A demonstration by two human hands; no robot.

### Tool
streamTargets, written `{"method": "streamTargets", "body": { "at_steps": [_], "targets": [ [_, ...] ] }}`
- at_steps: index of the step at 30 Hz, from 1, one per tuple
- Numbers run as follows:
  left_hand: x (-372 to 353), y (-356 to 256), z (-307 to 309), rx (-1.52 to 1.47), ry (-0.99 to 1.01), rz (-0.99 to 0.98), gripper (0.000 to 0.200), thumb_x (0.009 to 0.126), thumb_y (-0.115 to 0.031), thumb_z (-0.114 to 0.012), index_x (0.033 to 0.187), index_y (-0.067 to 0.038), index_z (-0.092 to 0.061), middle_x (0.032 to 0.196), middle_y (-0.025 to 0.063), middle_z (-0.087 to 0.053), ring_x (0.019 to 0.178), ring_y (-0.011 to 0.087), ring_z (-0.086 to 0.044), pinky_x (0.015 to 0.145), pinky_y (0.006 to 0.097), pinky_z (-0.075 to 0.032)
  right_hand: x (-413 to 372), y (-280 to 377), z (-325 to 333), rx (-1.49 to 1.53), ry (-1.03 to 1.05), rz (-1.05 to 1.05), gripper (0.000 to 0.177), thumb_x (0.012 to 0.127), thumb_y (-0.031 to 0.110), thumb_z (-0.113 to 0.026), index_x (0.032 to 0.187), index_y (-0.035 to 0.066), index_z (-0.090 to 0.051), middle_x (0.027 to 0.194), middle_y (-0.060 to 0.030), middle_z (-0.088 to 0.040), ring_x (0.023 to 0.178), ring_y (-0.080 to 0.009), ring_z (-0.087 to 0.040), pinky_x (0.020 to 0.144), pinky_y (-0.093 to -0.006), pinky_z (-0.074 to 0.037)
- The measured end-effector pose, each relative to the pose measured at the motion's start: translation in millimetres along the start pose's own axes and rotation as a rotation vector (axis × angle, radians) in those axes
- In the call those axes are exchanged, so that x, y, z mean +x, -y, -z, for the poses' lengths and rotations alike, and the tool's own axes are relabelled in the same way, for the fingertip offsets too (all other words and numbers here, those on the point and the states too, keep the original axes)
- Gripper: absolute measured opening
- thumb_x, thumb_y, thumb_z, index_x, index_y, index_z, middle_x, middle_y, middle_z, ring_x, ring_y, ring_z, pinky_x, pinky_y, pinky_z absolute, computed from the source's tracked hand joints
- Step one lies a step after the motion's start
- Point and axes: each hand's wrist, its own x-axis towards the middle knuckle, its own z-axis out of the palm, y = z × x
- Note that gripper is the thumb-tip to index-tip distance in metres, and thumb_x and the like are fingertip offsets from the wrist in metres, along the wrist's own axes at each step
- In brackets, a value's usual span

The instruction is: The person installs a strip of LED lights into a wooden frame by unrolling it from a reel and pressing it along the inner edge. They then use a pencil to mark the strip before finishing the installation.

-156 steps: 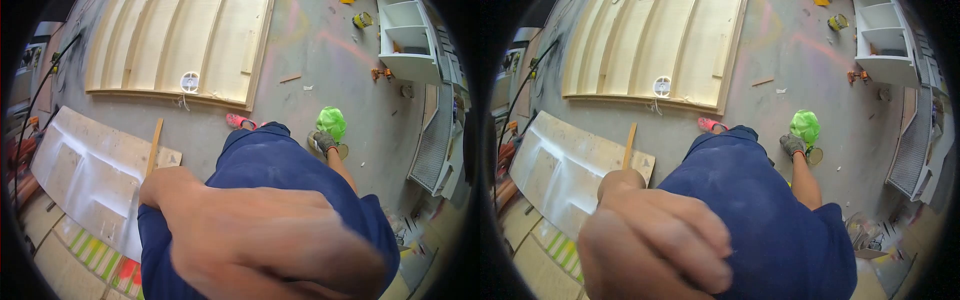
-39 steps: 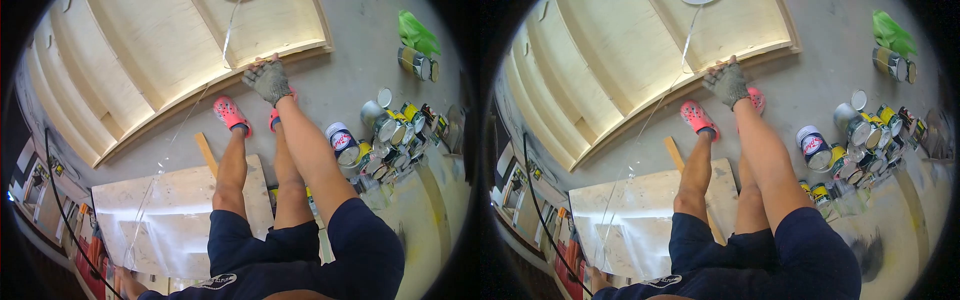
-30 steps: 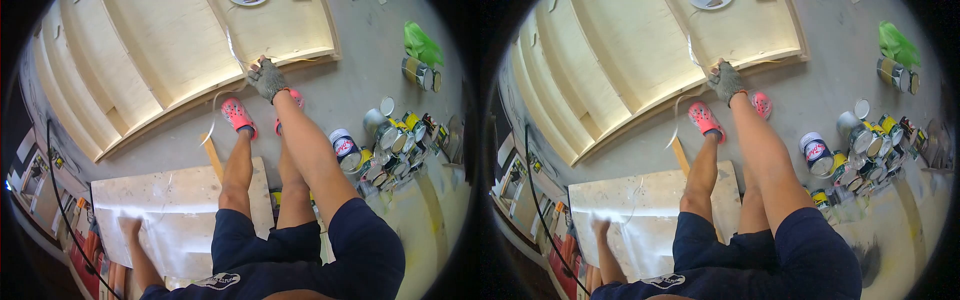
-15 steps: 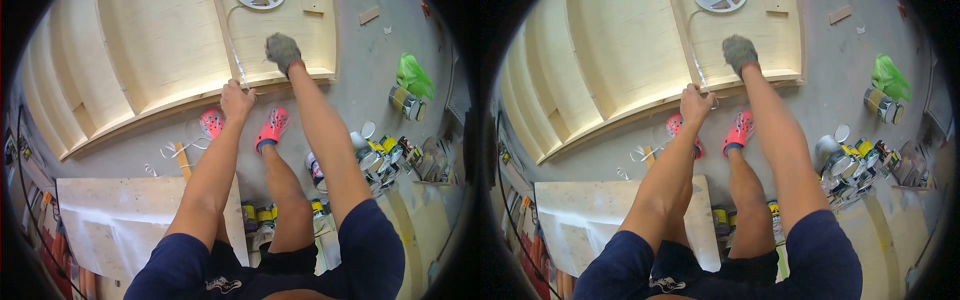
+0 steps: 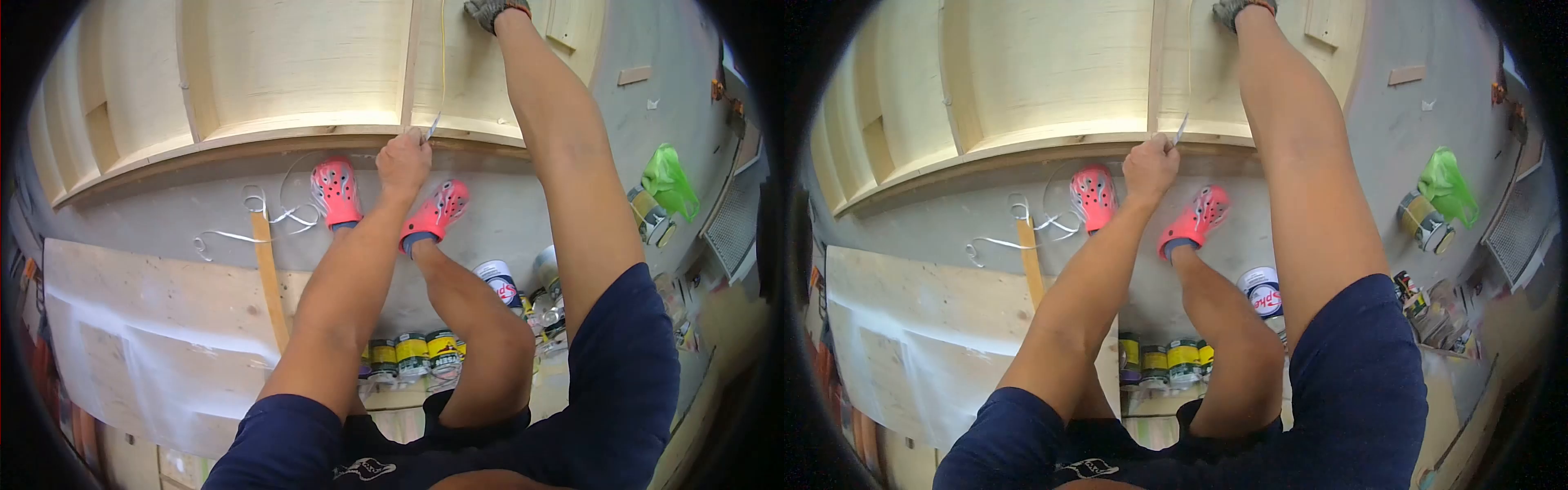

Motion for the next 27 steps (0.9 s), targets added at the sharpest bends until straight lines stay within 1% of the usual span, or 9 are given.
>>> {"method": "streamTargets", "body": {
  "at_steps": [5,8,13,15,19,21,22,25,27],
  "targets": [
    [-10,9,18,-0.240,0.002,-0.339,0.016,0.081,-0.020,-0.071,0.081,-0.005,-0.066,0.078,0.0181,-0.069,0.076,0.0372,-0.068,0.073,0.0436,-0.054,11,5,-5,-0.267,0.036,-0.147,0.031,0.096,0.050,-0.052,0.106,0.021,-0.055,0.080,-0.0066,-0.050,0.065,-0.0224,-0.052,0.061,-0.0429,-0.050],
    [-20,7,46,-0.406,0.267,-0.357,0.013,0.079,-0.014,-0.071,0.080,-0.004,-0.063,0.072,0.0161,-0.067,0.069,0.0305,-0.067,0.069,0.0387,-0.054,-17,-11,-22,-0.137,-0.122,-0.102,0.029,0.096,0.049,-0.051,0.100,0.020,-0.053,0.072,-0.0047,-0.046,0.057,-0.0212,-0.047,0.055,-0.0416,-0.048],
    [-34,10,109,-0.402,0.258,-0.294,0.016,0.077,-0.014,-0.071,0.077,-0.001,-0.061,0.068,0.0123,-0.064,0.062,0.0178,-0.061,0.062,0.0334,-0.051,46,-19,-3,0.059,0.055,-0.123,0.037,0.098,0.054,-0.048,0.105,0.018,-0.048,0.075,-0.0098,-0.046,0.062,-0.0246,-0.049,0.057,-0.0429,-0.050],
    [-34,24,140,-0.296,0.193,-0.327,0.018,0.076,-0.015,-0.072,0.077,-0.001,-0.061,0.067,0.0120,-0.063,0.060,0.0186,-0.059,0.059,0.0334,-0.049,-5,-5,-13,-0.033,-0.203,-0.147,0.035,0.095,0.044,-0.059,0.104,0.010,-0.062,0.101,-0.0041,-0.064,0.085,-0.0157,-0.059,0.082,-0.0330,-0.052],
    [-55,38,227,-0.066,0.160,-0.261,0.016,0.075,-0.013,-0.070,0.074,-0.002,-0.058,0.068,0.0158,-0.062,0.058,0.0288,-0.058,0.057,0.0369,-0.047,9,-8,11,-0.758,-0.043,-0.006,0.035,0.089,0.046,-0.072,0.084,0.015,-0.055,0.067,0.0025,-0.047,0.059,-0.0132,-0.049,0.052,-0.0312,-0.044],
    [-72,46,267,-0.012,0.120,-0.233,0.017,0.075,-0.013,-0.071,0.073,-0.002,-0.058,0.065,0.0147,-0.060,0.056,0.0275,-0.056,0.056,0.0361,-0.045,66,-24,30,-0.902,0.055,0.079,0.034,0.090,0.047,-0.070,0.084,0.016,-0.057,0.068,0.0028,-0.050,0.060,-0.0127,-0.049,0.053,-0.0314,-0.044],
    [-83,48,286,0.015,0.095,-0.201,0.017,0.075,-0.013,-0.071,0.073,-0.003,-0.057,0.064,0.0140,-0.059,0.055,0.0264,-0.055,0.055,0.0355,-0.044,9,-19,20,-1.081,-0.018,0.123,0.048,0.092,0.054,-0.059,0.113,0.011,-0.055,0.102,-0.0056,-0.055,0.092,-0.0199,-0.052,0.078,-0.0343,-0.044],
    [-116,50,344,0.083,0.025,-0.239,0.016,0.076,-0.008,-0.071,0.073,-0.003,-0.057,0.063,0.0106,-0.058,0.054,0.0206,-0.054,0.052,0.0326,-0.042,-16,-29,14,-0.701,-0.042,-0.062,0.038,0.092,0.047,-0.068,0.093,0.011,-0.054,0.082,-0.0020,-0.054,0.062,-0.0199,-0.047,0.060,-0.0367,-0.050],
    [-138,45,378,0.190,-0.046,-0.287,0.015,0.075,-0.002,-0.071,0.072,-0.003,-0.057,0.064,0.0077,-0.060,0.055,0.0171,-0.055,0.053,0.0302,-0.043,-85,-33,-7,-0.327,0.036,-0.373,0.063,0.096,0.049,-0.054,0.141,0.006,-0.049,0.140,-0.0103,-0.054,0.119,-0.0249,-0.055,0.102,-0.0365,-0.047]
  ]
}}
